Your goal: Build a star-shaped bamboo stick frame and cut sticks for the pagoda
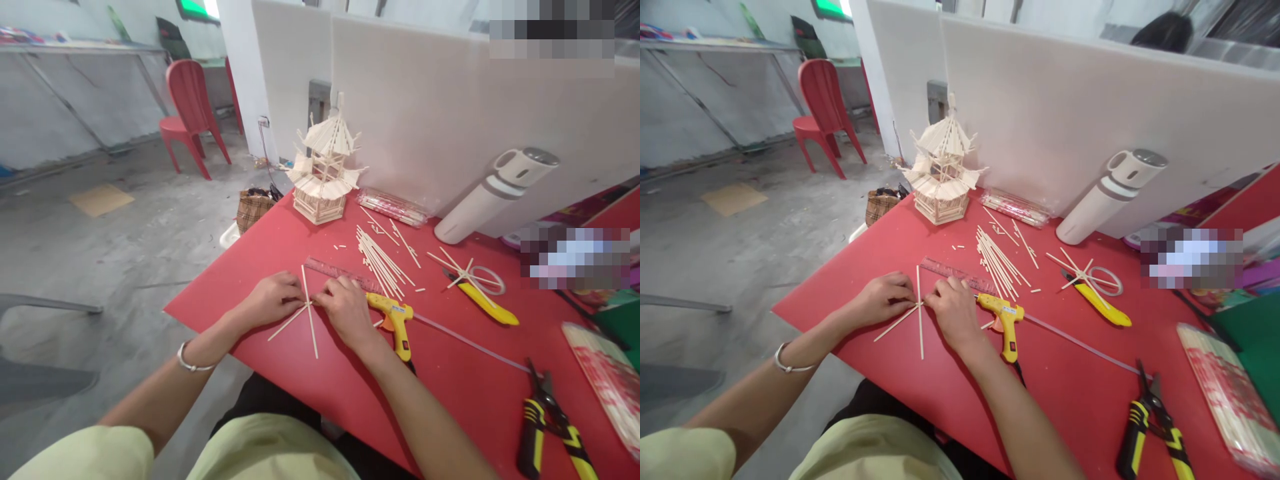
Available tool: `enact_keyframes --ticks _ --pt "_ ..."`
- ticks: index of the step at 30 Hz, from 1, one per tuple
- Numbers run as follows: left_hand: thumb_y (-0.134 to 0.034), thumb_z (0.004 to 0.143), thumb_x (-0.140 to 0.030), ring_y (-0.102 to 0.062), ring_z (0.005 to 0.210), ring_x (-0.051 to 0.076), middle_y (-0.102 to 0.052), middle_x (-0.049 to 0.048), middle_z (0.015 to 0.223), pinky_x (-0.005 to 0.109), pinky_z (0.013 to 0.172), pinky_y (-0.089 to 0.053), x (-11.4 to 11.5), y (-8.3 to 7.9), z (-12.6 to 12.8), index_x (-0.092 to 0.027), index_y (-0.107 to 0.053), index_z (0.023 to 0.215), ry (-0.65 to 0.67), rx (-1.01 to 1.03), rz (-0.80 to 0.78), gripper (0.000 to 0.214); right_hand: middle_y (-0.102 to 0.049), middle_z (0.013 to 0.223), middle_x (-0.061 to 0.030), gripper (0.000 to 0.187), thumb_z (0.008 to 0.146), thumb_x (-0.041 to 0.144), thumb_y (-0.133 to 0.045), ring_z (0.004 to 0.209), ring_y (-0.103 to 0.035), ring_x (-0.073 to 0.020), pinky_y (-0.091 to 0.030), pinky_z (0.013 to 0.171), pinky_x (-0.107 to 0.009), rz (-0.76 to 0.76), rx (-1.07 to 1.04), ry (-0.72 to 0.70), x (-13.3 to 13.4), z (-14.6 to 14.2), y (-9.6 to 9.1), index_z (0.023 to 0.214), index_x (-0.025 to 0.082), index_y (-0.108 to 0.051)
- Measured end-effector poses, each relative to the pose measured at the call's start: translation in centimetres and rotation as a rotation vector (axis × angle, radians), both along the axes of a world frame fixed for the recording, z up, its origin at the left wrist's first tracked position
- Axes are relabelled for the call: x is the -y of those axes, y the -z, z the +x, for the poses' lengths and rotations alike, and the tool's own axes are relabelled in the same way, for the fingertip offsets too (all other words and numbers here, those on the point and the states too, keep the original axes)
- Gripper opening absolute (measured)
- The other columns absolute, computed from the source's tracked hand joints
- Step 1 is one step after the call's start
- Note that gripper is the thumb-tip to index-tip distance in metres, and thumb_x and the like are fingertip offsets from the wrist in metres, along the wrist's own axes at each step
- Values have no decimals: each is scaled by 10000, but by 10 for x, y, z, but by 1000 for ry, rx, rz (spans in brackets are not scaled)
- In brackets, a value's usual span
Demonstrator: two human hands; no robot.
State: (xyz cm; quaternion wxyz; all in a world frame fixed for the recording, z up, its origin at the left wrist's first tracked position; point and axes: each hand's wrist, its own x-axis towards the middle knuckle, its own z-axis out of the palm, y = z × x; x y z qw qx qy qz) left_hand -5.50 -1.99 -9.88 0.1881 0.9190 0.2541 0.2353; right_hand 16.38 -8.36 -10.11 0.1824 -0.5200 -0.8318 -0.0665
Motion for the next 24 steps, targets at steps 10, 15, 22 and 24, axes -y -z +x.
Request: enact_keyframes --ticks 10,15,22,24 --pt "-589 961 -266 -638 784 149 -691 47 854 251 719 -498 0 0 0 -198 -756 842 -14 0 -19 216 -639 867 -20 108 993 247 -627 877 -439 -199 -269 738 -365 2 88 -109 -2 4 -5 960 252 -729" --pt "-609 948 -264 -632 768 148 -683 42 834 252 700 -491 0 2 0 -196 -751 817 -28 11 -13 206 -626 867 -36 133 1006 222 -591 874 -437 -211 -286 741 -371 22 158 -166 -2 4 -6 913 205 -685" --pt "-602 957 -259 -636 777 149 -690 44 852 250 707 -489 -1 1 -1 -194 -752 829 -10 4 -20 208 -638 884 -32 143 1028 228 -549 871 -456 -206 -297 750 -367 26 174 -189 -3 5 -4 941 203 -660" --pt "-601 957 -259 -634 778 149 -691 44 853 252 711 -490 -1 2 -1 -192 -752 829 -10 2 -20 209 -637 881 -32 142 1030 230 -548 870 -457 -205 -295 743 -366 25 173 -190 -3 4 -4 947 201 -660"
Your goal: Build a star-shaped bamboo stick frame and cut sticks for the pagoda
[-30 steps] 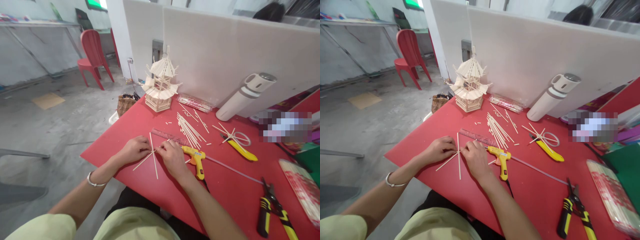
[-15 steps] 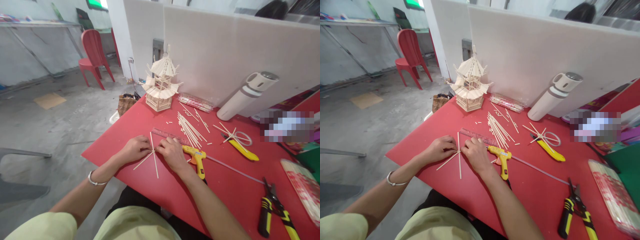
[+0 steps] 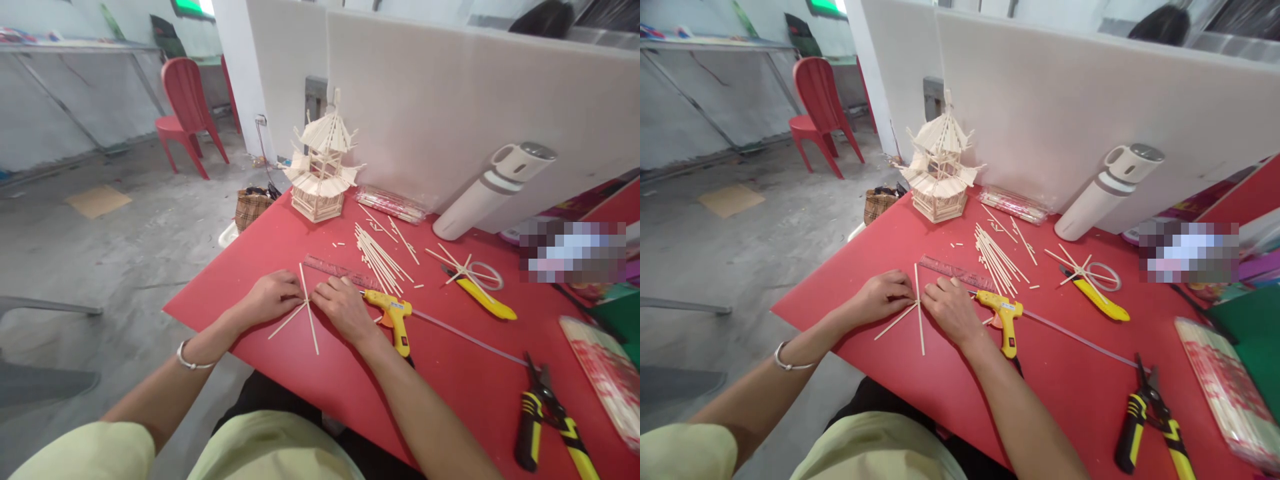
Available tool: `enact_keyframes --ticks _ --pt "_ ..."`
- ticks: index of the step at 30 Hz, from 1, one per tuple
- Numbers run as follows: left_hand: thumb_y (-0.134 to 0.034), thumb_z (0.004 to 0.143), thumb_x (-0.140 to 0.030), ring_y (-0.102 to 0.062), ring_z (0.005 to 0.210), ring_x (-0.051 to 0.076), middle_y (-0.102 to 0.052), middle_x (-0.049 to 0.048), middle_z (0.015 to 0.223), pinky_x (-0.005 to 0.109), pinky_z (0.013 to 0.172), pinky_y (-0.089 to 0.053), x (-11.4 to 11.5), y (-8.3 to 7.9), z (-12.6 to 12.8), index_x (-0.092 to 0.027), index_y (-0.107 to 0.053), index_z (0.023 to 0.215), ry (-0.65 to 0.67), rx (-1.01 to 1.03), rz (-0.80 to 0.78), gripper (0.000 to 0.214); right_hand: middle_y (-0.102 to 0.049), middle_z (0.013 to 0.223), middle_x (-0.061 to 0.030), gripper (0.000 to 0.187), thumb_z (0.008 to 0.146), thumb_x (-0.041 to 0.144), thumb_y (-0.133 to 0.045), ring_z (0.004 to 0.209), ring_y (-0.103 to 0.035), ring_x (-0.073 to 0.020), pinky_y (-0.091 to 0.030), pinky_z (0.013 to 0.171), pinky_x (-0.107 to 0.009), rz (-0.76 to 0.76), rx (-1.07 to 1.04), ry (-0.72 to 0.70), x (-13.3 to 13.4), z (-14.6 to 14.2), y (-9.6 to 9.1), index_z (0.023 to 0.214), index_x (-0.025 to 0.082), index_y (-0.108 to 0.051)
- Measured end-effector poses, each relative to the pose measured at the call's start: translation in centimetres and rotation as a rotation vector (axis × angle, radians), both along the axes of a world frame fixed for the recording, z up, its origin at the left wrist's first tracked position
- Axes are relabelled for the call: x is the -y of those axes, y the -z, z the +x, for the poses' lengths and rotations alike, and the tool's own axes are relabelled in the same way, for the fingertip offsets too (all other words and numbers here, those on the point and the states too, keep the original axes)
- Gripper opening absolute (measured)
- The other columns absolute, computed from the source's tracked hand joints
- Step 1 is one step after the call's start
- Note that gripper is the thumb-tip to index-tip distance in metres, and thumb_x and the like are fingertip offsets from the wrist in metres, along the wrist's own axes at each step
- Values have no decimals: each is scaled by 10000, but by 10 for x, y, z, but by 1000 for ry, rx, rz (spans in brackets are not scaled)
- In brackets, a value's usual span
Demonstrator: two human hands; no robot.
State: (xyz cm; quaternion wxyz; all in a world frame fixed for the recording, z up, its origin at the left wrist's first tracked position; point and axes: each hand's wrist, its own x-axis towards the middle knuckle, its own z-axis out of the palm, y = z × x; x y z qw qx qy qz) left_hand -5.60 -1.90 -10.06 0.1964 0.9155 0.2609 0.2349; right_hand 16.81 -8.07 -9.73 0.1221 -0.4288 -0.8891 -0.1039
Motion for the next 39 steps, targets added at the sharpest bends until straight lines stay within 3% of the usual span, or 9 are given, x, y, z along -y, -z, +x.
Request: enact_keyframes --ticks 23,39 --pt "-594 958 -258 -642 773 147 -692 40 851 247 700 -485 -1 -1 1 -196 -753 830 5 1 -3 213 -638 863 -28 156 1023 190 -557 853 -462 -196 -304 716 -365 34 -4 -64 0 1 0 921 192 -675" --pt "-563 985 -250 -640 803 148 -694 44 871 249 735 -494 -5 5 0 -193 -740 856 49 18 -2 227 -634 860 -15 117 989 144 -588 748 -518 -165 -289 593 -340 -43 31 -20 1 -2 3 919 185 -673"
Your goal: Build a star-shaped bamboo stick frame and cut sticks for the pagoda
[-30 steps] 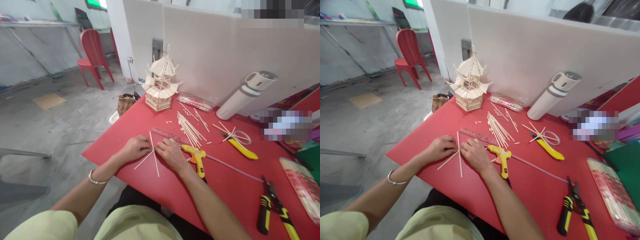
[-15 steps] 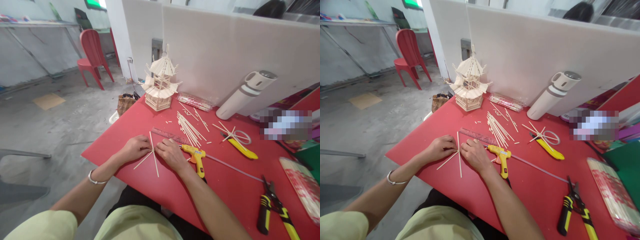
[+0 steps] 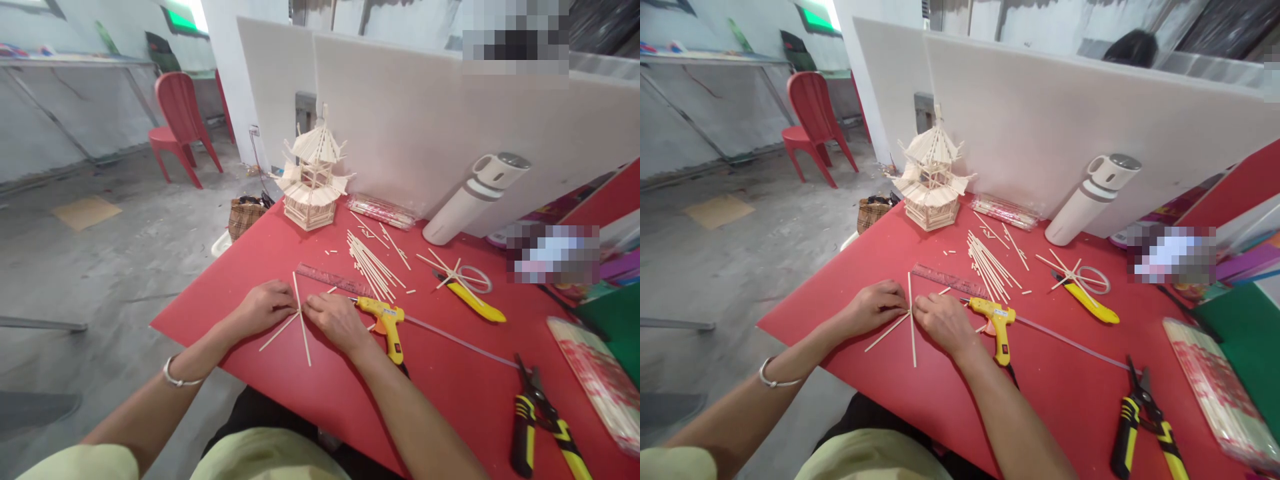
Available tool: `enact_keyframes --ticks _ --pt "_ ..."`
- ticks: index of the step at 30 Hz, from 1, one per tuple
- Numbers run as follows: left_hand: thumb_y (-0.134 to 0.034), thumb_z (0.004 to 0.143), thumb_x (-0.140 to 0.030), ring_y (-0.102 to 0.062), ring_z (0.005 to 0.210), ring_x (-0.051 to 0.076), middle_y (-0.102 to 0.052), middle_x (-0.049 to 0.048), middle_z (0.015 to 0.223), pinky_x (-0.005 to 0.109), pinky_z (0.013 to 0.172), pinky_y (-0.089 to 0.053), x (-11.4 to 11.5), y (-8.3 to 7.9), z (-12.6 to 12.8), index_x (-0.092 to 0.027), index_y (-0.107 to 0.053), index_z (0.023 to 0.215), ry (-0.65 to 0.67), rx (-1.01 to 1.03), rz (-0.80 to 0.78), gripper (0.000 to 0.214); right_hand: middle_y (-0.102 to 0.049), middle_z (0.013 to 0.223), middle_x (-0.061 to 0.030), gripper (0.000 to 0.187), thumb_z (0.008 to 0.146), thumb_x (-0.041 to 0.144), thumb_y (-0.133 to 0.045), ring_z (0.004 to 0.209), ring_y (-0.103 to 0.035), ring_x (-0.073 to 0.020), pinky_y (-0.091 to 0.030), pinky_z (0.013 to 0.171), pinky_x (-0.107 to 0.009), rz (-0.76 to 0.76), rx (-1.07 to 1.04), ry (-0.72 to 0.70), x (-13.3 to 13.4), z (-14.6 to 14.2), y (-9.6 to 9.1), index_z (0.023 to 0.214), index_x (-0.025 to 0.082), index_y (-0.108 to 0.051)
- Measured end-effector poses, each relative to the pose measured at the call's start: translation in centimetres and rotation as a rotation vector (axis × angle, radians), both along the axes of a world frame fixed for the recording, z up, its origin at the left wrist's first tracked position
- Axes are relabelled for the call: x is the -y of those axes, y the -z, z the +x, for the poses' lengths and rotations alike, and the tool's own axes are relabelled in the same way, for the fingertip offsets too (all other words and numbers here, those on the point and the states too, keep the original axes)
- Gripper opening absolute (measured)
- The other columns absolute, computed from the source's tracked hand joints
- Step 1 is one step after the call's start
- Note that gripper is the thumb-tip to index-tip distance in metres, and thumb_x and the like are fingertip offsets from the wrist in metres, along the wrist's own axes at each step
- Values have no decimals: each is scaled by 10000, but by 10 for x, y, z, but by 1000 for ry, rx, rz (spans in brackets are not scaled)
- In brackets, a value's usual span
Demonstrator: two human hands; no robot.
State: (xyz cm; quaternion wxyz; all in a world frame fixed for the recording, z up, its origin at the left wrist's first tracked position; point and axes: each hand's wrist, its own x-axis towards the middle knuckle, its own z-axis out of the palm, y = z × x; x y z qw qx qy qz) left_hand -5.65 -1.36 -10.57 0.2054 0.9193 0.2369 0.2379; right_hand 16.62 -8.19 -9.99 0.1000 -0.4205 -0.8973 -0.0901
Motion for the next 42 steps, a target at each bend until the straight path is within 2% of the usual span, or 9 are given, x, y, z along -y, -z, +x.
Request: enact_keyframes --ticks 8,13,21,42 --pt "-562 982 -230 -637 806 147 -692 41 872 244 738 -489 2 -1 0 -197 -739 864 0 -7 -12 214 -642 878 -29 148 1009 156 -557 779 -513 -167 -312 613 -321 -12 -13 -6 0 1 1 930 181 -680" --pt "-573 978 -219 -630 817 149 -682 41 874 245 744 -481 2 -1 0 -193 -740 860 -11 -9 -12 206 -629 842 -39 187 1018 191 -552 855 -508 -194 -347 663 -331 38 -33 -20 -2 1 2 881 186 -679" --pt "-585 973 -215 -633 818 144 -686 38 886 237 747 -478 2 2 0 -190 -738 862 1 5 -13 191 -620 848 -37 121 984 148 -604 802 -495 -188 -335 634 -335 21 -73 -53 -2 0 7 888 161 -676" --pt "-578 980 -221 -630 830 145 -687 37 897 245 754 -478 1 2 -1 -195 -741 874 3 -7 -12 196 -618 858 -39 116 978 140 -608 819 -515 -190 -377 677 -326 35 -104 -63 -2 0 8 884 160 -673"
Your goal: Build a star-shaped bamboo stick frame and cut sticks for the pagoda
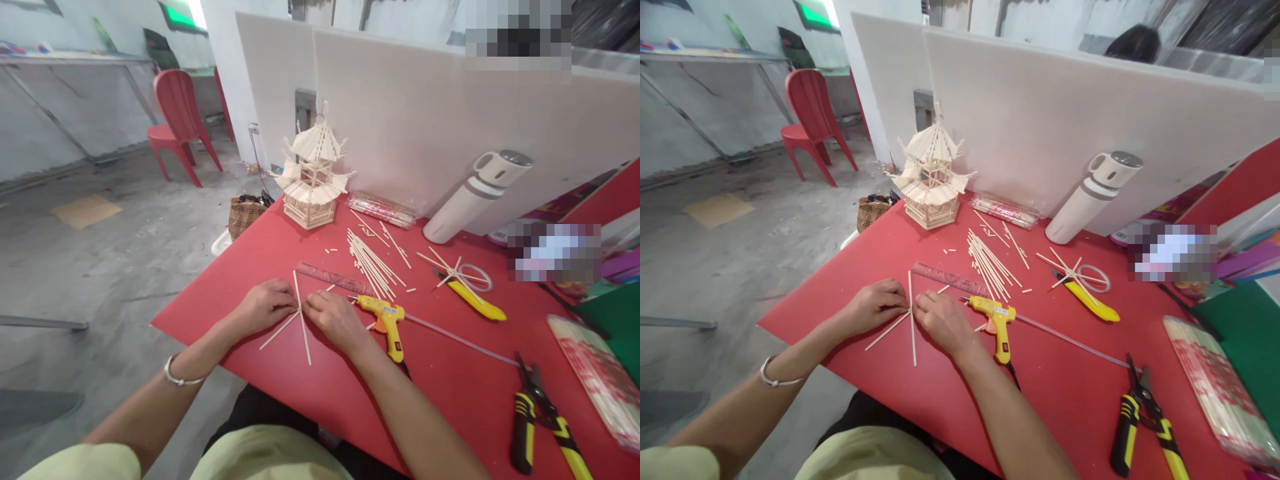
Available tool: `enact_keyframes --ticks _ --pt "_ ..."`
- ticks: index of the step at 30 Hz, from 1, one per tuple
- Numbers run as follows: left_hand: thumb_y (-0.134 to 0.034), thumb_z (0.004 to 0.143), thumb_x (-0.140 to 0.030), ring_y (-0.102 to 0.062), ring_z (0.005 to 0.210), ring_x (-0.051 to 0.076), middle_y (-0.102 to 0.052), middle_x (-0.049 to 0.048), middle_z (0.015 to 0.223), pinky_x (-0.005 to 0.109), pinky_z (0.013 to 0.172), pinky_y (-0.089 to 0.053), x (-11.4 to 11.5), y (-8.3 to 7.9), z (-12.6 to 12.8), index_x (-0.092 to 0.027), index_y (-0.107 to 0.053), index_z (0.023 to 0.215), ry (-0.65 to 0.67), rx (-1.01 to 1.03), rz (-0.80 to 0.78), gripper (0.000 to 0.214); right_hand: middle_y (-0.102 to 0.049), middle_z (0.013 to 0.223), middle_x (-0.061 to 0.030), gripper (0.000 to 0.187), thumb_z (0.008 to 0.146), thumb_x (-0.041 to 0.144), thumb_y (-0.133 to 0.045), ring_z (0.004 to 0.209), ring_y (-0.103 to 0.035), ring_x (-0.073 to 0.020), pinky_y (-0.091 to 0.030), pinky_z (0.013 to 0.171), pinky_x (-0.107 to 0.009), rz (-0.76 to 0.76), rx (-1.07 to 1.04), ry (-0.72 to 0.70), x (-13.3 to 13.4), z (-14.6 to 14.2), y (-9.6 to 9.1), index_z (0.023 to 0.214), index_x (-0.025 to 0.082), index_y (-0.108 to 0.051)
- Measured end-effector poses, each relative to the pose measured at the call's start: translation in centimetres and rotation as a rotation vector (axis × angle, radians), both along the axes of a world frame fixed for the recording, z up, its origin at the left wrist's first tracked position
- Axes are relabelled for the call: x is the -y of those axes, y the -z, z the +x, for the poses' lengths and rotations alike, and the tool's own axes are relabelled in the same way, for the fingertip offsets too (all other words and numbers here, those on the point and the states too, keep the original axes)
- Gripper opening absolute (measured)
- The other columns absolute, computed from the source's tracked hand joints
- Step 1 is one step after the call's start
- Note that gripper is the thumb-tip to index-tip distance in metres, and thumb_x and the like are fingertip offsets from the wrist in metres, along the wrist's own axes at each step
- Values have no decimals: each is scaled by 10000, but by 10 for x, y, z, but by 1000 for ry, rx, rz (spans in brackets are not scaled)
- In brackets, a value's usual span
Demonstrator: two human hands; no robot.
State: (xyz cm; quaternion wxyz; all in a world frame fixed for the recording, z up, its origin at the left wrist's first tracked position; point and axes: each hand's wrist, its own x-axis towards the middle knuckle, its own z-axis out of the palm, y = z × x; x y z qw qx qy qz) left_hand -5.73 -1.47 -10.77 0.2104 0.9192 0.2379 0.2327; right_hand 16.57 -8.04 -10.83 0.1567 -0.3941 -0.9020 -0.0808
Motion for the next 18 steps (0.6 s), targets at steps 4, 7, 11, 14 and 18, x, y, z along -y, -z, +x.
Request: enact_keyframes --ticks 4,7,11,14,18 --pt "-575 980 -224 -632 823 145 -689 38 894 245 747 -480 0 -1 1 -194 -745 871 -3 1 11 204 -616 859 -44 132 989 135 -587 823 -517 -188 -382 683 -325 -8 4 -3 0 0 0 891 156 -673" --pt "-570 982 -228 -634 826 146 -690 41 896 246 754 -484 1 -1 1 -195 -746 874 -2 -2 3 210 -617 861 -44 118 984 139 -595 821 -520 -190 -387 686 -325 -9 8 -1 0 0 -1 898 153 -673" --pt "-579 975 -216 -634 826 143 -691 36 898 241 753 -480 1 -2 1 -200 -747 875 -4 -1 -3 197 -617 861 -46 137 994 149 -580 821 -520 -188 -390 699 -316 -20 15 4 0 0 -1 892 159 -671" --pt "-587 969 -209 -633 826 143 -690 33 896 241 752 -478 1 -1 0 -199 -745 872 -9 -6 -5 186 -614 863 -47 146 999 146 -568 827 -517 -188 -389 706 -314 -23 13 6 0 0 -1 895 161 -670" --pt "-574 978 -222 -635 831 145 -688 39 903 245 752 -480 0 -1 0 -199 -748 882 -10 -12 1 200 -611 863 -44 132 990 140 -583 821 -508 -190 -380 689 -322 -16 2 3 0 0 0 893 159 -670"
